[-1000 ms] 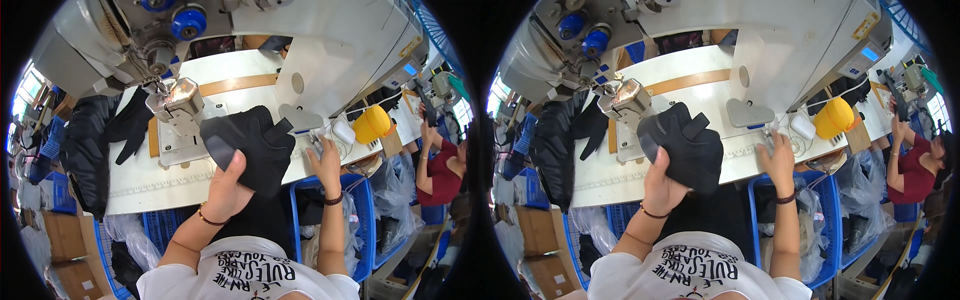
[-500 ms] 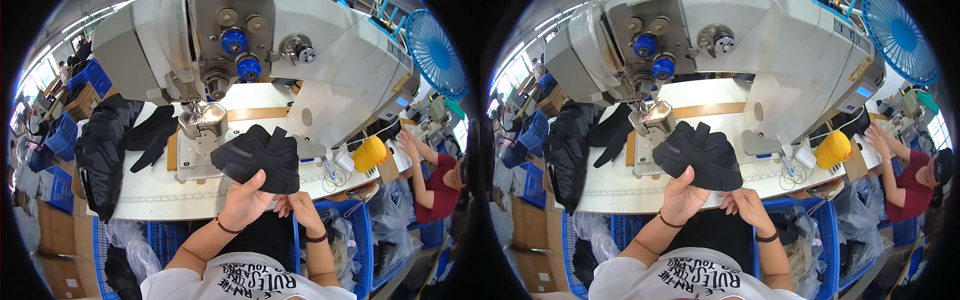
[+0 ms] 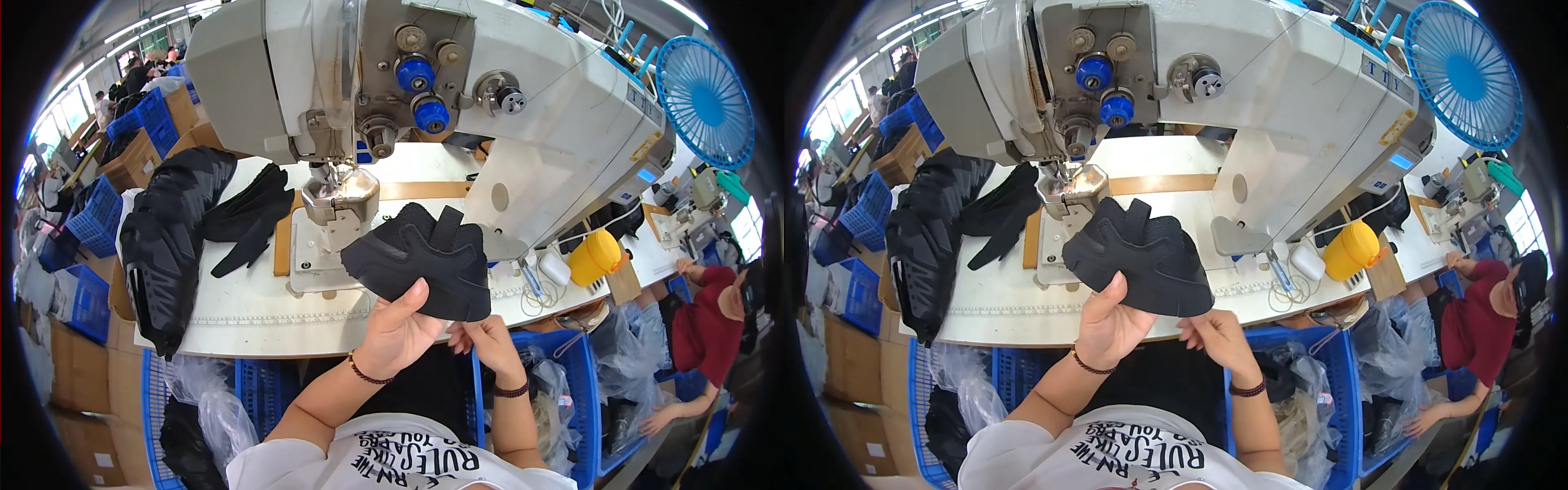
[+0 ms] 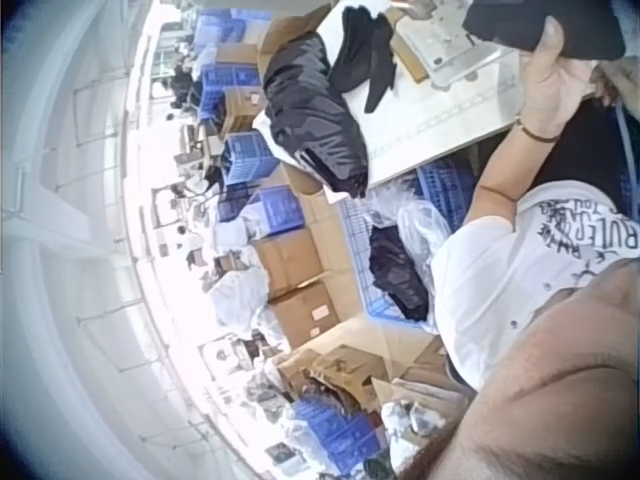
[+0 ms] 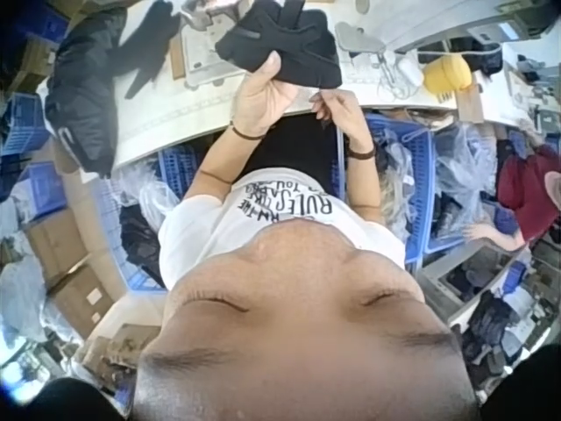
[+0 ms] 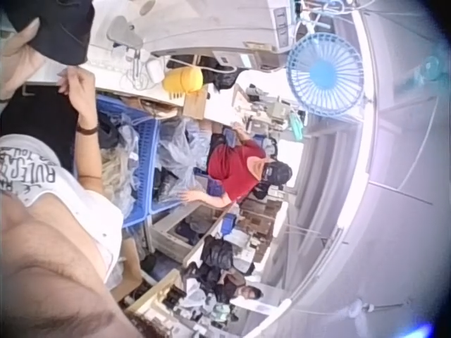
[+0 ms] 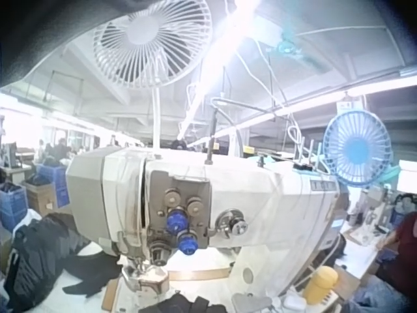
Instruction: Operating a specialized sewing machine to stitch and trim leather components for shoe manufacturing.
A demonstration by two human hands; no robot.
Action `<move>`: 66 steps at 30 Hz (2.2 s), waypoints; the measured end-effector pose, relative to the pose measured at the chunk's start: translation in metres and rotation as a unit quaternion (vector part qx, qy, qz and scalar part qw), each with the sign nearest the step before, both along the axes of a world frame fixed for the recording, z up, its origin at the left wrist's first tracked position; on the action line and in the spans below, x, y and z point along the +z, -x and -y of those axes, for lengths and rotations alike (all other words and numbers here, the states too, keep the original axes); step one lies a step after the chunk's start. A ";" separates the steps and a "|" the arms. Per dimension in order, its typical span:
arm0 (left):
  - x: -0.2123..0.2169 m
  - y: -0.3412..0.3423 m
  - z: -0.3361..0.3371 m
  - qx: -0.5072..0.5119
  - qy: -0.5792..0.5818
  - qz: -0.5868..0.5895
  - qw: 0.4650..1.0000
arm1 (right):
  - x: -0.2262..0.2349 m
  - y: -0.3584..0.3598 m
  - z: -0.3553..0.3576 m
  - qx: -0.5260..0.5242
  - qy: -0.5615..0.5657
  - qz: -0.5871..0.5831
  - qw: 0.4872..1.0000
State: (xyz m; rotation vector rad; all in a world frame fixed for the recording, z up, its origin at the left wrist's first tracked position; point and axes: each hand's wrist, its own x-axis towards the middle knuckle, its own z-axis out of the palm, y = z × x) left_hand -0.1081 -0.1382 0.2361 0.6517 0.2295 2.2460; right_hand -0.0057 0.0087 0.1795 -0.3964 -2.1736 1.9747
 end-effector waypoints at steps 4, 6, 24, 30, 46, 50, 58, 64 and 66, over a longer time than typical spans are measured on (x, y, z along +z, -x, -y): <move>0.007 -0.005 0.004 0.040 0.022 0.009 0.999 | -0.017 -0.003 -0.050 -0.307 -0.444 -0.013 0.842; 0.011 -0.005 0.002 0.068 0.065 -0.005 0.996 | -0.043 -0.008 -0.097 -0.325 -0.557 0.031 0.763; -0.036 -0.019 -0.042 0.290 0.298 -0.196 0.888 | -0.057 0.018 -0.176 -0.331 -0.591 0.160 0.718; -0.039 -0.036 -0.060 0.280 0.238 -0.227 0.902 | -0.034 0.000 -0.166 -0.360 -0.549 0.196 0.728; -0.064 -0.023 -0.084 0.091 0.312 -0.150 0.934 | -0.011 -0.044 -0.126 -0.335 -0.229 -0.122 0.906; -0.072 -0.032 -0.087 0.082 0.322 -0.207 0.920 | 0.009 -0.039 -0.093 -0.109 -0.139 -0.199 0.964; -0.073 -0.028 -0.067 0.144 0.319 -0.241 0.905 | 0.022 -0.030 -0.046 -0.098 -0.212 -0.265 0.935; -0.070 -0.013 -0.042 0.129 0.311 -0.329 0.882 | 0.021 -0.032 -0.023 -0.108 -0.338 -0.360 0.863; -0.069 -0.009 -0.033 0.160 0.339 -0.356 0.856 | 0.034 -0.047 -0.025 -0.123 -0.347 -0.317 0.874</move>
